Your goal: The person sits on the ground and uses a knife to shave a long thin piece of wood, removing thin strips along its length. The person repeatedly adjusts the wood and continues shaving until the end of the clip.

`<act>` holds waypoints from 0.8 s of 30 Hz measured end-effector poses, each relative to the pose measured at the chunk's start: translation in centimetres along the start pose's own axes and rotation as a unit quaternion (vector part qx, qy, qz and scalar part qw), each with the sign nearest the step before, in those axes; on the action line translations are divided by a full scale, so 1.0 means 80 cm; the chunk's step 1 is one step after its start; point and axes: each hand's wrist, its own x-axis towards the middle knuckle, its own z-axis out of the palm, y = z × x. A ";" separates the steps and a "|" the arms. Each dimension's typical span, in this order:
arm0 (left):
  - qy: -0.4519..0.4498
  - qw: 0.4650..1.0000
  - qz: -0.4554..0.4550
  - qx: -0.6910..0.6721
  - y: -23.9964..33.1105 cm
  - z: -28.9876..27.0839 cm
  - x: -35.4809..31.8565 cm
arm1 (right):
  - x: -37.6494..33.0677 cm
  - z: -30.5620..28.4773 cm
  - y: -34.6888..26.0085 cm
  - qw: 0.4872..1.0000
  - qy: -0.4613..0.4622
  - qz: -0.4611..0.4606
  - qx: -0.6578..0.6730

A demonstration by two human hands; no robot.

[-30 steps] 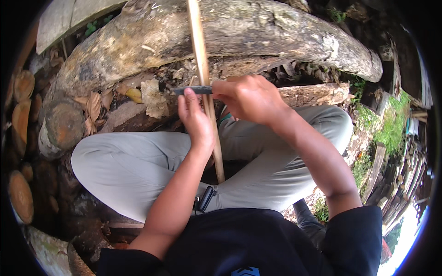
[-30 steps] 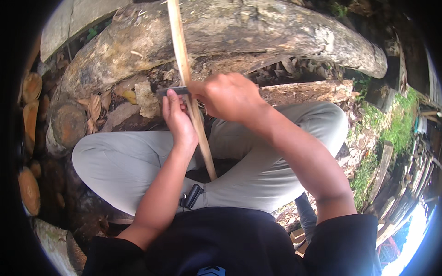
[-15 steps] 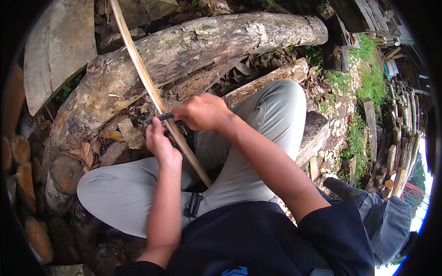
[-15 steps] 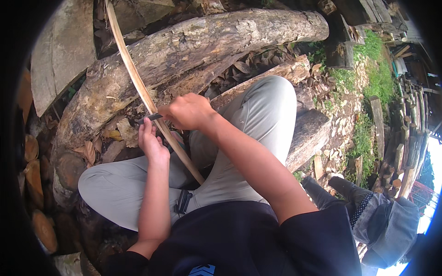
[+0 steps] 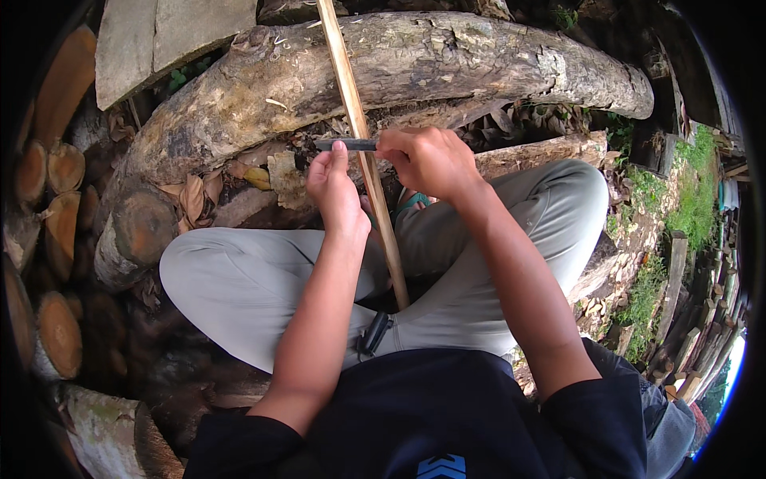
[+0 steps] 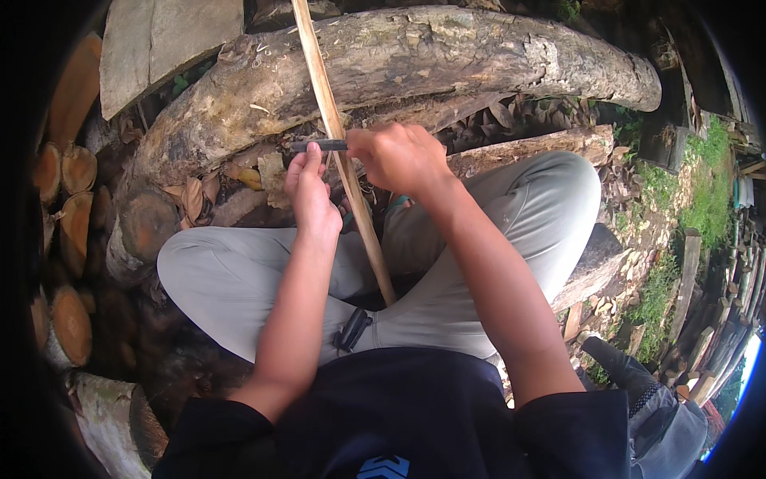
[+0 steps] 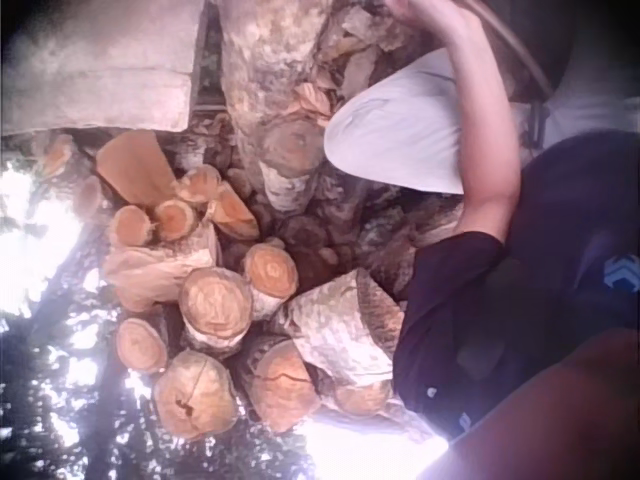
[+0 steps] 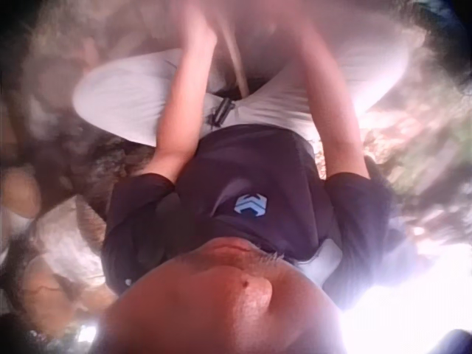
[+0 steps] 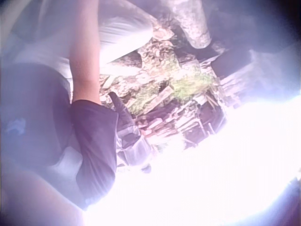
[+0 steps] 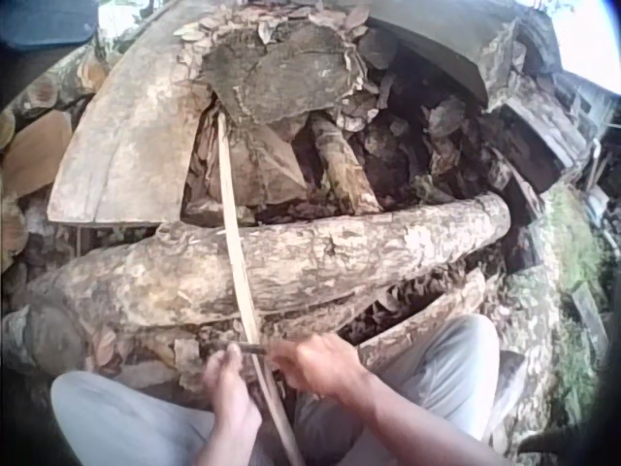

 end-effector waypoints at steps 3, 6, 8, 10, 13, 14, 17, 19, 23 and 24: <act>0.005 0.998 -0.067 -0.003 0.000 -0.003 -0.030 | -0.019 -0.008 0.001 0.999 -0.043 0.001 0.000; -0.023 0.998 -0.066 0.008 -0.010 -0.009 -0.012 | -0.018 -0.012 0.007 0.999 -0.051 0.002 -0.013; -0.001 1.000 -0.027 0.012 -0.009 0.000 0.014 | -0.005 -0.016 0.009 0.999 -0.014 -0.006 -0.041; -0.048 0.999 -0.012 0.017 -0.010 -0.007 0.045 | 0.005 -0.009 0.010 1.000 0.027 0.003 -0.015; -0.035 0.998 -0.051 0.032 -0.019 -0.032 0.065 | 0.008 0.008 0.005 0.999 0.019 -0.022 -0.025; -0.023 0.996 -0.063 0.060 -0.021 -0.028 0.048 | -0.010 0.000 0.001 0.999 0.002 -0.011 -0.038; -0.002 0.993 -0.072 0.095 -0.034 -0.033 0.047 | -0.023 0.010 0.002 0.998 0.000 -0.021 -0.057; -0.008 0.995 -0.059 0.077 -0.020 -0.020 0.053 | -0.010 0.010 0.005 0.998 0.023 -0.019 -0.059; -0.066 0.995 -0.002 0.076 -0.004 -0.013 0.076 | 0.014 0.014 0.013 0.999 0.045 -0.001 -0.029; -0.050 0.995 -0.025 0.085 -0.005 -0.017 0.074 | 0.013 0.015 0.010 0.999 0.029 0.000 -0.032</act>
